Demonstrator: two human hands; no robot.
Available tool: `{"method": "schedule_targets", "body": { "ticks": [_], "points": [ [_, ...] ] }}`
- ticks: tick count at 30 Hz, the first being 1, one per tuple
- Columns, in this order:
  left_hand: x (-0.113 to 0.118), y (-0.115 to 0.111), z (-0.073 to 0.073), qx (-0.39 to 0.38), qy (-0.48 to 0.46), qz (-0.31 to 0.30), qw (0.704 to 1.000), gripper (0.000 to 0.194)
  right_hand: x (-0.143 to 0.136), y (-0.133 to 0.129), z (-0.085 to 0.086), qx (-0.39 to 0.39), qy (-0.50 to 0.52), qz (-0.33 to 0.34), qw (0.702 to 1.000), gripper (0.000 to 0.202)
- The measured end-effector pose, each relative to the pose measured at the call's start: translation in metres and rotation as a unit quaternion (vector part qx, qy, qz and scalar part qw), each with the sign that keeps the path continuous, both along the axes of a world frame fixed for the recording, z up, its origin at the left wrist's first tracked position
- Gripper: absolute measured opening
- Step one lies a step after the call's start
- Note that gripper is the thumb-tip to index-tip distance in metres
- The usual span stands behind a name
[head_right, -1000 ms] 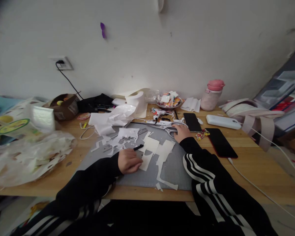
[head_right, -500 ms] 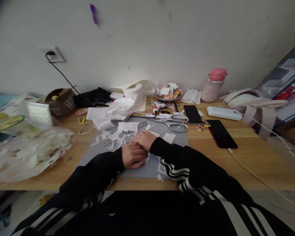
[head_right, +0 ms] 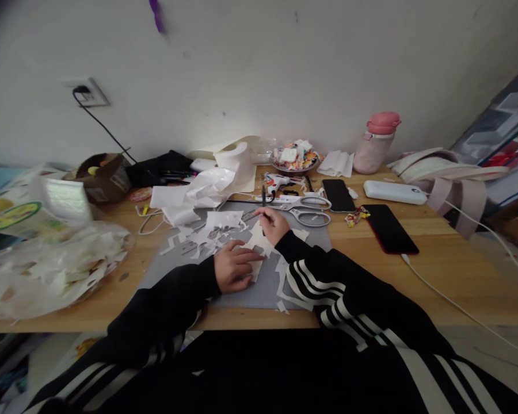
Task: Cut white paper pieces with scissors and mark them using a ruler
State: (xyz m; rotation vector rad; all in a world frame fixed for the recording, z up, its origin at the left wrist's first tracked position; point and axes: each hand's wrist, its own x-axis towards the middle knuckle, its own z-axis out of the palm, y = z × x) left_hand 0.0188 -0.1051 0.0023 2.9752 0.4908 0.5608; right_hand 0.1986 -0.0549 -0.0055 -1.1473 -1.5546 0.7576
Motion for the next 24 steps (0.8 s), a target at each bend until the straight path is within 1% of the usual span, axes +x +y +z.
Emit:
{"method": "schedule_targets", "body": {
  "ticks": [2, 3, 4, 6, 7, 9, 11, 13, 16, 18, 21, 24],
  "points": [
    [0.001, 0.003, -0.003, 0.0, 0.002, 0.035, 0.999, 0.027, 0.006, 0.0, 0.001, -0.024, 0.059, -0.003, 0.998, 0.023],
    [0.001, 0.004, -0.005, -0.001, 0.003, 0.059, 0.998, 0.031, 0.01, 0.0, 0.002, -0.018, 0.079, 0.002, 0.997, 0.023],
    [0.001, 0.006, -0.009, -0.006, 0.003, 0.086, 0.996, 0.04, 0.013, -0.001, 0.004, -0.006, 0.087, 0.014, 0.996, 0.025],
    [0.001, 0.009, -0.017, -0.024, 0.002, 0.14, 0.99, 0.06, 0.022, -0.003, 0.007, 0.015, 0.063, 0.039, 0.997, 0.028],
    [0.001, 0.011, -0.02, -0.038, 0.001, 0.161, 0.986, 0.066, 0.026, -0.004, 0.009, 0.018, 0.033, 0.046, 0.998, 0.028],
    [0.0, 0.012, -0.025, -0.067, 0.003, 0.184, 0.981, 0.068, 0.034, -0.005, 0.013, 0.02, -0.037, 0.039, 0.998, 0.029],
    [-0.003, 0.013, -0.025, -0.093, 0.012, 0.181, 0.979, 0.061, 0.041, -0.004, 0.016, 0.033, -0.109, 0.03, 0.993, 0.028],
    [-0.007, 0.014, -0.02, -0.112, 0.029, 0.169, 0.979, 0.053, 0.046, -0.002, 0.018, 0.06, -0.187, 0.04, 0.98, 0.022],
    [-0.012, 0.017, -0.012, -0.126, 0.064, 0.161, 0.977, 0.058, 0.048, -0.001, 0.017, 0.1, -0.292, 0.073, 0.948, 0.014],
    [-0.015, 0.02, -0.008, -0.128, 0.081, 0.156, 0.976, 0.062, 0.046, -0.001, 0.016, 0.112, -0.335, 0.092, 0.931, 0.011],
    [-0.017, 0.023, -0.004, -0.131, 0.089, 0.137, 0.978, 0.065, 0.043, -0.003, 0.014, 0.105, -0.382, 0.12, 0.91, 0.012],
    [-0.018, 0.025, -0.001, -0.144, 0.089, 0.103, 0.98, 0.057, 0.04, -0.004, 0.013, 0.071, -0.414, 0.133, 0.898, 0.015]
  ]
}}
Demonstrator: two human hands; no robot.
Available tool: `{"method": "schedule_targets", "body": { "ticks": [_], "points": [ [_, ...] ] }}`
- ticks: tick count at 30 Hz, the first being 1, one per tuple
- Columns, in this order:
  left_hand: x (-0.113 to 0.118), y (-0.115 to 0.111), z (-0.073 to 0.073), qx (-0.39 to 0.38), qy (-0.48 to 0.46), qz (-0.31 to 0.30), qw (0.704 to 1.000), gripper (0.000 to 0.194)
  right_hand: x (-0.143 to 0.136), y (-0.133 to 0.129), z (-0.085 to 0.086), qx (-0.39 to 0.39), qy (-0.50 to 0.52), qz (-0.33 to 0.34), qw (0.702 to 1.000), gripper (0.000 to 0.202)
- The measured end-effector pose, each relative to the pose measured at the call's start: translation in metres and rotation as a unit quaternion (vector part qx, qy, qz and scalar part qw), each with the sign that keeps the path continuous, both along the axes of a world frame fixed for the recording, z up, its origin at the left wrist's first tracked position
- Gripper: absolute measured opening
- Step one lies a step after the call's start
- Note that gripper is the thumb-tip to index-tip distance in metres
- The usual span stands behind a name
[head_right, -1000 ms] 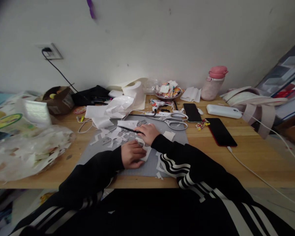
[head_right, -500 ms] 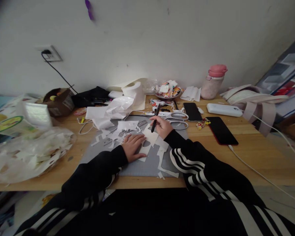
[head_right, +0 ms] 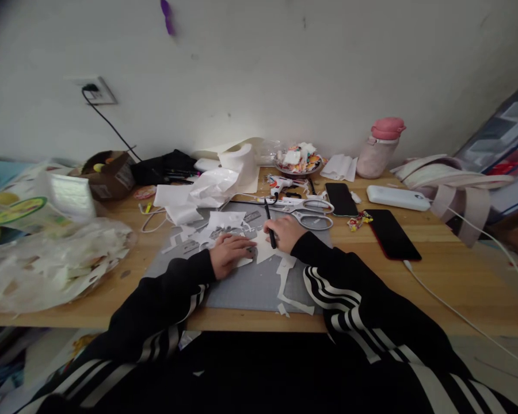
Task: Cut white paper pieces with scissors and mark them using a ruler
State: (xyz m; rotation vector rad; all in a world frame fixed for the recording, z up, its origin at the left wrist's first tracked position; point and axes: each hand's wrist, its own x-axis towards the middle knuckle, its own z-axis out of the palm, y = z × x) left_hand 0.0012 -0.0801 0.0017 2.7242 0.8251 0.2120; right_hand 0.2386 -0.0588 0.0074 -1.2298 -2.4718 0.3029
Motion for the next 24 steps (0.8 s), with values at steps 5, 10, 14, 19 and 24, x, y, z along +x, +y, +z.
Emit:
{"method": "schedule_targets", "body": {
  "ticks": [5, 10, 14, 19, 24],
  "points": [
    [0.0, 0.002, 0.005, -0.01, -0.021, -0.034, 0.999, 0.032, -0.003, -0.001, 0.0, -0.034, -0.029, -0.017, 0.999, 0.034],
    [-0.004, 0.005, 0.012, -0.043, -0.059, -0.082, 0.994, 0.02, -0.007, -0.002, 0.001, -0.033, -0.03, -0.025, 0.999, 0.041],
    [-0.007, 0.005, 0.016, -0.052, -0.085, -0.144, 0.985, 0.021, -0.007, -0.003, 0.002, -0.038, -0.025, -0.028, 0.999, 0.034],
    [-0.003, 0.002, 0.015, -0.025, -0.078, -0.062, 0.995, 0.024, -0.007, -0.005, 0.004, -0.035, -0.008, -0.022, 0.999, 0.031],
    [0.002, 0.009, 0.011, 0.041, 0.033, 0.221, 0.974, 0.027, -0.007, -0.007, 0.003, -0.031, -0.008, -0.018, 0.999, 0.026]
  ]
}}
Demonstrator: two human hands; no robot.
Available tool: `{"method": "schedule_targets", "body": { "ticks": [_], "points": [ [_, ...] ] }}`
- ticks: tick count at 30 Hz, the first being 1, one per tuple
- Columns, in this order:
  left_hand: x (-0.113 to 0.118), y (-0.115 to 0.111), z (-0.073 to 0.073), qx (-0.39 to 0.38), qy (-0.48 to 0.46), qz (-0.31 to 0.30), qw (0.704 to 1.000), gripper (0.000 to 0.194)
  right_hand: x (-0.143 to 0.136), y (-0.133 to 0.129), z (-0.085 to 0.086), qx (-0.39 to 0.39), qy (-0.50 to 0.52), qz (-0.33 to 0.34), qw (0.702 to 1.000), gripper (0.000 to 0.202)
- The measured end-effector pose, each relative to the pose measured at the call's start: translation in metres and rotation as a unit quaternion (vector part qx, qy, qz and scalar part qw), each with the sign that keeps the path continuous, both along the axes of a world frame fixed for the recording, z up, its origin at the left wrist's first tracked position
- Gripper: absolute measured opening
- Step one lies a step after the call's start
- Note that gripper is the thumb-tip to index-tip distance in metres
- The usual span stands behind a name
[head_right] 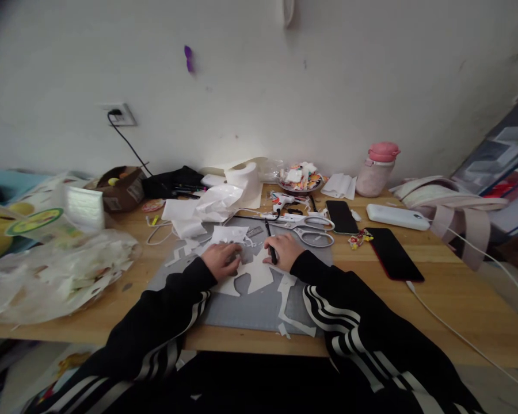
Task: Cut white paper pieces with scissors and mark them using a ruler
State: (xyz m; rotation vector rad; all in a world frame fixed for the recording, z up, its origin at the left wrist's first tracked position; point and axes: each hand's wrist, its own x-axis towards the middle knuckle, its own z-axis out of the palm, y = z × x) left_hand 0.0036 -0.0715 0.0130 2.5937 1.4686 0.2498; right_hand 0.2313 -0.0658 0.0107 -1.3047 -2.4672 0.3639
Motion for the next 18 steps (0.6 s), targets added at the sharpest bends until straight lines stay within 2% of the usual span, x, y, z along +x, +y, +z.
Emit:
{"method": "schedule_targets", "body": {
  "ticks": [3, 8, 11, 18],
  "points": [
    [-0.002, 0.006, 0.0, -0.01, 0.06, 0.073, 0.995, 0.029, 0.0, 0.0, -0.003, -0.005, 0.002, 0.002, 1.0, 0.028],
    [-0.014, 0.018, 0.001, -0.036, 0.082, 0.155, 0.984, 0.039, 0.002, 0.004, -0.01, -0.002, 0.015, 0.006, 1.0, 0.033],
    [-0.019, 0.027, 0.002, -0.042, 0.103, 0.139, 0.984, 0.035, 0.003, 0.006, -0.013, 0.001, 0.027, 0.009, 1.0, 0.034],
    [-0.019, 0.05, 0.008, 0.007, 0.142, 0.068, 0.988, 0.019, 0.003, 0.008, -0.014, 0.008, 0.037, 0.011, 0.999, 0.034]
  ]
}}
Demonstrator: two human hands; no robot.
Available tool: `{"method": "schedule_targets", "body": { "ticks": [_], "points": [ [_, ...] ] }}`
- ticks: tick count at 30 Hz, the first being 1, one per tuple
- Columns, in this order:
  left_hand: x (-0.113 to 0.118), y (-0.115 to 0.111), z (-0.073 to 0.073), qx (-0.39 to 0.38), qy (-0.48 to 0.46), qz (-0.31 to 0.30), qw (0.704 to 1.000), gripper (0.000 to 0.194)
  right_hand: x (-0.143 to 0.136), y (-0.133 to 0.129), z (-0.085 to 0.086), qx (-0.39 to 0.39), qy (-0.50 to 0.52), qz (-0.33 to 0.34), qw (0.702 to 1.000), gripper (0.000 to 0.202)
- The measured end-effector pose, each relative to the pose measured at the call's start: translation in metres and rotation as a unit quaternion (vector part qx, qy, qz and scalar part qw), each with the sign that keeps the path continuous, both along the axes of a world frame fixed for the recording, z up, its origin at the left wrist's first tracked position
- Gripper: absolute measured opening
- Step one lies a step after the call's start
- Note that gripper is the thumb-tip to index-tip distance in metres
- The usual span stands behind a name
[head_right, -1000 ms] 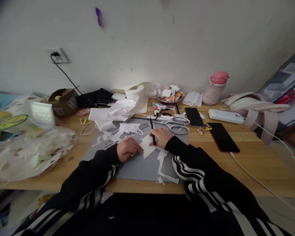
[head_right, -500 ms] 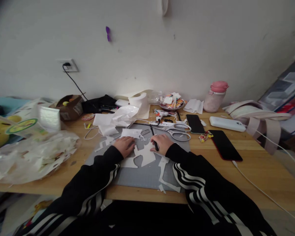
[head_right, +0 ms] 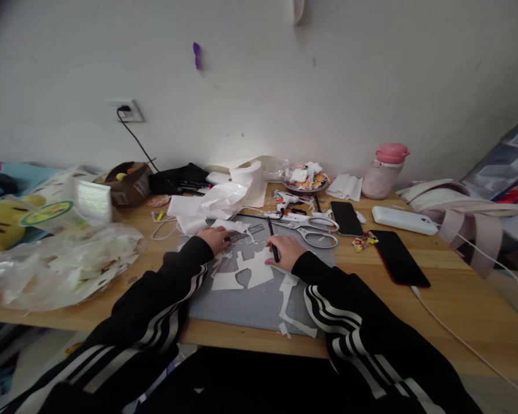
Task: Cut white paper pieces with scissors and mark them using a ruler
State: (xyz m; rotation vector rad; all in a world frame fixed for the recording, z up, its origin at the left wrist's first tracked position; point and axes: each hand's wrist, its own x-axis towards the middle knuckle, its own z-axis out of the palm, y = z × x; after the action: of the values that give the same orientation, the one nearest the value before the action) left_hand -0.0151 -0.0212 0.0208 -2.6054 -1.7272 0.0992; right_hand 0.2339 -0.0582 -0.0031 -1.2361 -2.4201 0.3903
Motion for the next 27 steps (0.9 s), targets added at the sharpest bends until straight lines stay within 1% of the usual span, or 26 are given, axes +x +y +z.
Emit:
{"method": "schedule_targets", "body": {
  "ticks": [3, 5, 7, 10, 12, 14, 16, 20, 22, 23, 25, 27],
  "points": [
    [0.001, 0.012, -0.001, 0.011, -0.012, -0.009, 1.0, 0.014, -0.001, 0.0, 0.002, -0.002, -0.001, 0.003, 1.0, 0.034],
    [0.0, 0.019, -0.004, 0.019, -0.033, -0.01, 0.999, 0.018, -0.001, 0.0, 0.003, -0.005, -0.005, 0.002, 1.0, 0.034],
    [-0.003, 0.022, -0.007, 0.009, -0.062, -0.008, 0.998, 0.021, -0.002, -0.001, 0.004, -0.009, -0.01, -0.005, 1.0, 0.034],
    [-0.006, 0.018, -0.01, 0.009, -0.097, -0.004, 0.995, 0.012, -0.001, -0.002, 0.004, -0.006, -0.013, -0.01, 1.0, 0.034],
    [-0.008, 0.012, -0.008, 0.024, -0.102, -0.003, 0.994, 0.005, -0.001, -0.002, 0.003, 0.007, -0.007, -0.012, 1.0, 0.03],
    [-0.009, 0.008, -0.003, 0.04, -0.101, 0.001, 0.994, 0.004, 0.001, -0.002, 0.002, 0.033, 0.009, -0.017, 0.999, 0.025],
    [-0.01, 0.004, 0.003, 0.067, -0.102, -0.001, 0.992, 0.007, 0.002, -0.002, 0.001, 0.072, 0.041, -0.033, 0.996, 0.02],
    [-0.008, -0.003, 0.01, 0.13, -0.113, -0.051, 0.984, 0.017, 0.001, -0.005, 0.003, 0.14, 0.131, -0.091, 0.977, 0.018],
    [-0.002, -0.009, 0.01, 0.123, -0.117, -0.074, 0.983, 0.017, -0.001, -0.008, 0.005, 0.159, 0.168, -0.103, 0.967, 0.023],
    [0.002, -0.012, 0.008, 0.112, -0.117, -0.091, 0.982, 0.017, -0.002, -0.01, 0.006, 0.165, 0.178, -0.096, 0.965, 0.027],
    [0.01, -0.019, 0.003, 0.098, -0.123, -0.138, 0.978, 0.017, -0.004, -0.012, 0.008, 0.164, 0.178, -0.06, 0.968, 0.033],
    [0.018, -0.024, -0.003, 0.096, -0.134, -0.176, 0.971, 0.019, -0.006, -0.013, 0.008, 0.142, 0.15, -0.012, 0.978, 0.032]
  ]
}}
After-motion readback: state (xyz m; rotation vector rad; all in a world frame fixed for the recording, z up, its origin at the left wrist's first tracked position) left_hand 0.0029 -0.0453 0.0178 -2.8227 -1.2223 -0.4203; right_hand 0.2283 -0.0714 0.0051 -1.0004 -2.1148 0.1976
